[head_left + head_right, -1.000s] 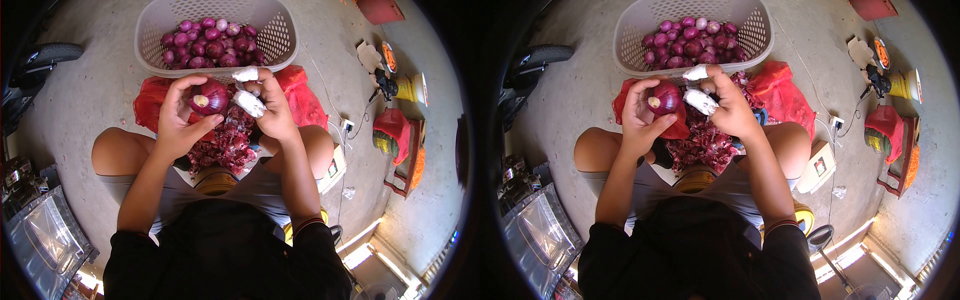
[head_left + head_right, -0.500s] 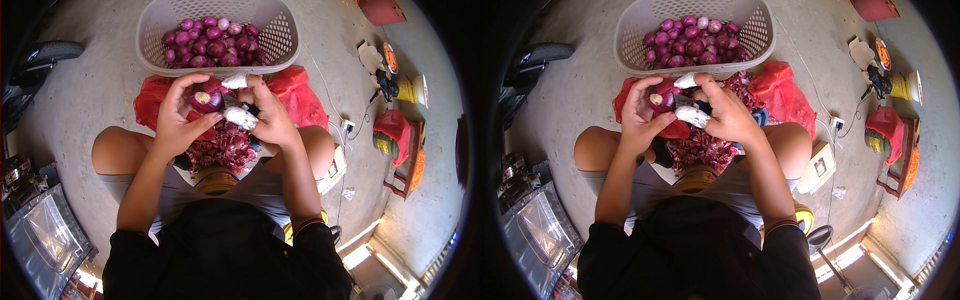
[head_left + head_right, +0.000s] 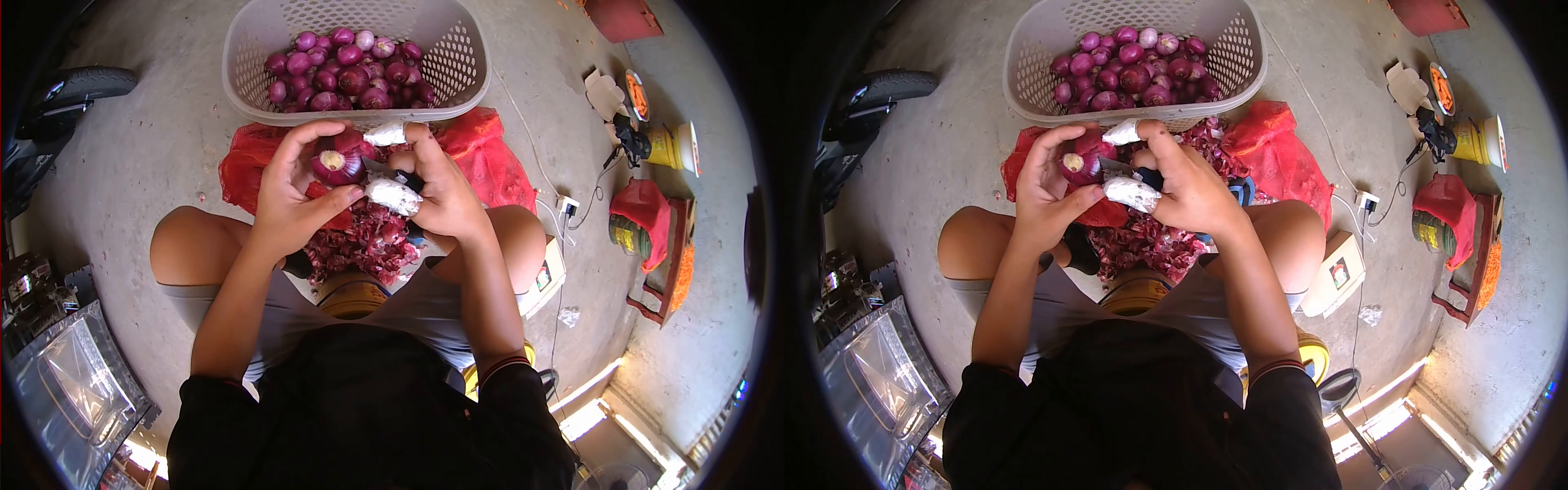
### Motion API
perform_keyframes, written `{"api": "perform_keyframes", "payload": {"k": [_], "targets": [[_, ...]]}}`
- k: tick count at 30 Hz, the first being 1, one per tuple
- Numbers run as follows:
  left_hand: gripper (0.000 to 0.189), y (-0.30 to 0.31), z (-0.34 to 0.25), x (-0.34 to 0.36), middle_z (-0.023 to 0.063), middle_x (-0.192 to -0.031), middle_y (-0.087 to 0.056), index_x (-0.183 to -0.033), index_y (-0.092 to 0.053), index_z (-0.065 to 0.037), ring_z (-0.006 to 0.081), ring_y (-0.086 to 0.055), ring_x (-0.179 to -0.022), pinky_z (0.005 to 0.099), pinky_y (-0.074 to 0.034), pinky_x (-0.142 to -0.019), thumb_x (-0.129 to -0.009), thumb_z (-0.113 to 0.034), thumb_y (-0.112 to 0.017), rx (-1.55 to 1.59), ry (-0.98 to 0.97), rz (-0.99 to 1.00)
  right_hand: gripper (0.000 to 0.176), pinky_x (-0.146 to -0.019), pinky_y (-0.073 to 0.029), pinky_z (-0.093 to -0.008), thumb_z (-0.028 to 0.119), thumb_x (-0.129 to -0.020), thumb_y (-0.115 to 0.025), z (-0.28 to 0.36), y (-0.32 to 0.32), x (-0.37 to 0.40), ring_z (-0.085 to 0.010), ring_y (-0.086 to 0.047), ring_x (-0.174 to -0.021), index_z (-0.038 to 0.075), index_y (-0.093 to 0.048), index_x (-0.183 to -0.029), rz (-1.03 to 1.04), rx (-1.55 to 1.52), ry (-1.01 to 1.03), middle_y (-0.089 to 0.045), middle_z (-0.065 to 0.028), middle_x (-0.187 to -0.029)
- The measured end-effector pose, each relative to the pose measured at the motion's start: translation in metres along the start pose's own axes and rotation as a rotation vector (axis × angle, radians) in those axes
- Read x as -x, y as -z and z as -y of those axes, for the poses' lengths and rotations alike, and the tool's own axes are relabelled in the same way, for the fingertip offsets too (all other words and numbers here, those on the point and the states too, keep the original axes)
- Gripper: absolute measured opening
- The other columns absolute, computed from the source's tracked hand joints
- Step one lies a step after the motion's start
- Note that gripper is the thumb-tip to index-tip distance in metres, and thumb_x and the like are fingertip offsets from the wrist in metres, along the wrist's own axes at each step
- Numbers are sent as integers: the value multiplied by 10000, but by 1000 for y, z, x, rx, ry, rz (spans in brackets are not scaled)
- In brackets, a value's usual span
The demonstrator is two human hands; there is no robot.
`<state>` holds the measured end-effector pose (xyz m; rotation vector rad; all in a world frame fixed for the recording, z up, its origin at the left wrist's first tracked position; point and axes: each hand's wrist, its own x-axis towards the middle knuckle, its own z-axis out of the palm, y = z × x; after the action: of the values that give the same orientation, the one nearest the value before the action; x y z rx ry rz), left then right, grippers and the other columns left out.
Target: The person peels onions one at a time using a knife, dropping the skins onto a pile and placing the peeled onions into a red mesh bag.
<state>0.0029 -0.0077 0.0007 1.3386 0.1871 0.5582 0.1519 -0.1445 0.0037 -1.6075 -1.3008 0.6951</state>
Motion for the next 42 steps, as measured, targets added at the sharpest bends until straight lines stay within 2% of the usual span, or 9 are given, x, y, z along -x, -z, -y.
{"api": "perform_keyframes", "payload": {"k": [9, 15, 18, 21, 24, 27, 30, 36, 42], "targets": [[591, 0, 0, 0, 93, -1182, -504, -1254, -419, -6, 153, -525, -1085, 296, -441, -937, -736, 73, -692, -6, 28, 29, 609, -614, -430, -329, 159, -753, -727, 1, 4, 0, -257, -571, -649, 57, -364, -1231, 28, -9, -1, -579, -65, -681], [587, 4, 1, 1, 87, -1190, -498, -1246, -432, -7, 149, -518, -1093, 299, -441, -936, -730, 69, -701, -65, 17, 28, 621, -673, -457, -393, -15, -664, -626, -4, 3, -1, -376, -610, -771, 39, -366, -1226, 25, 73, 6, -635, -153, -806], [591, 2, 1, 1, 87, -1191, -495, -1247, -433, -8, 149, -512, -1102, 301, -443, -937, -727, 70, -704, -68, 12, 27, 653, -702, -460, -418, -60, -608, -572, -8, 2, -1, -401, -611, -834, 36, -372, -1222, 31, 47, -4, -641, -180, -849], [599, 2, 1, 1, 89, -1201, -493, -1249, -430, -5, 153, -507, -1112, 306, -438, -945, -724, 71, -708, -63, 6, 36, 618, -717, -463, -405, -57, -631, -580, -8, 1, -1, -396, -616, -867, 41, -382, -1208, -7, 67, 34, -649, -178, -865], [608, 0, 1, 2, 95, -1220, -488, -1251, -427, -3, 159, -501, -1124, 311, -430, -957, -719, 77, -709, -32, 1, 23, 571, -664, -452, -366, -31, -677, -613, -8, -2, -2, -330, -623, -747, 49, -387, -1196, -39, -30, 80, -630, -129, -775], [614, 0, 2, 1, 103, -1242, -482, -1256, -422, -1, 169, -496, -1139, 313, -423, -967, -717, 82, -707, 25, 3, 20, 526, -603, -414, -315, 24, -730, -656, -3, -4, 1, -228, -546, -616, 62, -390, -1182, -49, -116, 5, -560, -63, -670], [615, 2, 3, 1, 117, -1271, -471, -1253, -425, -7, 180, -484, -1164, 318, -420, -975, -713, 94, -701, -9, -26, 32, 513, -570, -378, -289, 63, -756, -678, -1, -4, -1, -168, -449, -572, 70, -389, -1179, -58, -100, 43, -483, -27, -618], [626, 3, 4, 2, 140, -1313, -443, -1245, -435, -20, 196, -464, -1191, 332, -413, -987, -694, 121, -695, 44, -41, 46, 481, -605, -386, -276, 20, -757, -650, -1, -9, -2, -160, -467, -603, 78, -393, -1159, -59, -179, 2, -509, -37, -632], [628, 3, 5, 2, 131, -1312, -445, -1250, -436, -23, 197, -461, -1192, 335, -412, -990, -699, 118, -701, 134, 5, 49, 475, -661, -401, -252, -62, -738, -596, -7, -12, -3, -120, -500, -673, 73, -388, -1143, -81, -206, 57, -561, -49, -705]]}}
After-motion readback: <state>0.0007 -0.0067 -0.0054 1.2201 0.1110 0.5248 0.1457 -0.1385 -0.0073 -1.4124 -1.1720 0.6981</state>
